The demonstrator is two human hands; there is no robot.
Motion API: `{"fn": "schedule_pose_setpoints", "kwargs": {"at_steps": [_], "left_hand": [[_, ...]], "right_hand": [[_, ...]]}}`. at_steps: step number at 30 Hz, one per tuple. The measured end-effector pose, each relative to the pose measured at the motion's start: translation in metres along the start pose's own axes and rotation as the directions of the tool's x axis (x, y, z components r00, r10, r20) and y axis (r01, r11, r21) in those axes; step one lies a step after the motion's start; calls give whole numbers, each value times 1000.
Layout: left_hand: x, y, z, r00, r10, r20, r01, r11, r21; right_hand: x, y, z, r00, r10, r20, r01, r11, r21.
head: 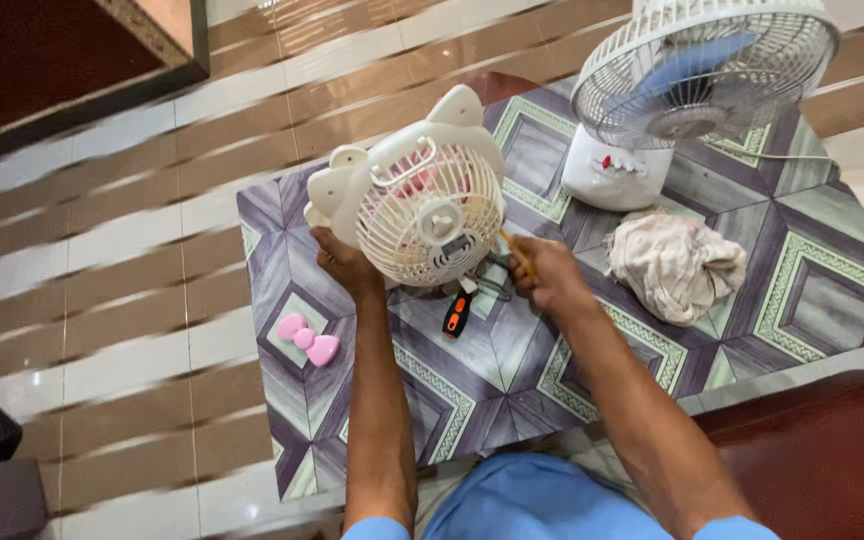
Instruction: The person assembles a small white electric fan on a table using a yellow screwdriver. They attach the front grille to the fan body, tighten screws, and then attach a pink bow accessory to the front of the fan.
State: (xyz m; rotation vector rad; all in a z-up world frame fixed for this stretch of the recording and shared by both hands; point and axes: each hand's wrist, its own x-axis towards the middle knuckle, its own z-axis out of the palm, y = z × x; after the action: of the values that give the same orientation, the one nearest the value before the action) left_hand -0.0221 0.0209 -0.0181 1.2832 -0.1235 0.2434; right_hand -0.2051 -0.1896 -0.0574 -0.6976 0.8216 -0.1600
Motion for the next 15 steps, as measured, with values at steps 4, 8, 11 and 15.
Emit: {"fn": "schedule_pose_setpoints", "kwargs": {"at_steps": [4,8,11,15], "left_hand": [[2,2,5,1000,-2,1,2,1000,-1],[1,3,4,1000,-10,-2,10,1000,5],[-6,5,-2,1000,-23,-4,23,1000,9],[-2,4,2,1000,-3,-2,3,1000,26]], "right_hand": [[-18,20,-1,391,-854,344,399,-180,-899],[-9,17,3,871,-471,-136,301,733,-610],[-1,3,-6,997,-46,-63,42,997,-66],[-12,14,-8,352,-861,368,532,-139,-835]]}}
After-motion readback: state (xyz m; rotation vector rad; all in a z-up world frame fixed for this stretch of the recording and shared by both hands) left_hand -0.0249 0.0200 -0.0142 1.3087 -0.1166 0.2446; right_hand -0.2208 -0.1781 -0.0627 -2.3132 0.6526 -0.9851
